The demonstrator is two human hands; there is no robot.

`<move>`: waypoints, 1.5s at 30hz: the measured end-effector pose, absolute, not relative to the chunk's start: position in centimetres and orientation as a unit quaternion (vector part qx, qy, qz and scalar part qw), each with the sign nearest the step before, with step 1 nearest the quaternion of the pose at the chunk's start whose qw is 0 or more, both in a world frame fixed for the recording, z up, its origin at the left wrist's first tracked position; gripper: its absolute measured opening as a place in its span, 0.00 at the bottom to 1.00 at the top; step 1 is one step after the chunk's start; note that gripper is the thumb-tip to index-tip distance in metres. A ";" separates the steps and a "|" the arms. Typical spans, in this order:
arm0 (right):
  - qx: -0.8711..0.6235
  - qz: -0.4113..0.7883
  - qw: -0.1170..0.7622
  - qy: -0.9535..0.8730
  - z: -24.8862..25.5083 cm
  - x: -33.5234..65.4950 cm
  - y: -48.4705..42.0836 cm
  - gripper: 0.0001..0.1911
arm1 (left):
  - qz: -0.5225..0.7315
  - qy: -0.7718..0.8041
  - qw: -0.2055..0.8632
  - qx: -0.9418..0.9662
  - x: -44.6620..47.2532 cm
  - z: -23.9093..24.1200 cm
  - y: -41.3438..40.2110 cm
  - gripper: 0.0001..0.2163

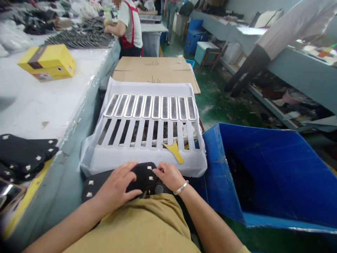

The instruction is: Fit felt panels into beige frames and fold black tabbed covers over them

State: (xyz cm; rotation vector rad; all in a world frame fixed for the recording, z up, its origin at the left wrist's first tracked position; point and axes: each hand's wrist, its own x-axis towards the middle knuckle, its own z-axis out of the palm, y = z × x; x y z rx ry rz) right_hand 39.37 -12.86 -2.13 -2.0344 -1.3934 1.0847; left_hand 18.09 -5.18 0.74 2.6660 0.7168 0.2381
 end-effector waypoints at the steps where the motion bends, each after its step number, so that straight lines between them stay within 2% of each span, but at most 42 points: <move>1: -0.737 0.391 0.222 -0.504 -2.1 39.4 -12.9 0.13 | 0.073 0.243 0.187 0.949 19.4 0.4 -5.5 0.11; 5: -0.742 0.389 0.220 -0.500 -2.1 39.4 -12.7 0.14 | 0.036 0.249 0.191 0.949 21.6 -0.5 -5.5 0.12; 16: -0.747 0.409 0.178 -0.494 -1.7 39.8 -11.7 0.15 | 0.041 0.257 0.211 0.942 21.5 -1.3 -5.2 0.13; 24: -0.751 0.331 0.139 -0.554 -1.5 40.2 -11.0 0.17 | 0.037 0.257 0.233 0.937 21.4 -1.4 -5.3 0.12; 28: -0.743 0.389 0.185 -0.513 -2.7 40.4 -11.4 0.19 | 0.047 0.267 0.248 0.930 21.4 -1.5 -5.8 0.11; 32: -0.706 0.488 0.255 -0.445 -3.8 40.2 -12.8 0.14 | 0.061 0.289 0.255 0.921 21.6 -1.4 -6.2 0.09; 39: -0.731 0.453 0.269 -0.433 -3.9 39.5 -13.7 0.13 | 0.080 0.301 0.252 0.916 21.8 -1.2 -6.6 0.10; 45: -0.718 0.492 0.292 -0.397 -3.5 39.0 -13.3 0.14 | 0.077 0.290 0.263 0.917 21.3 -1.7 -5.7 0.12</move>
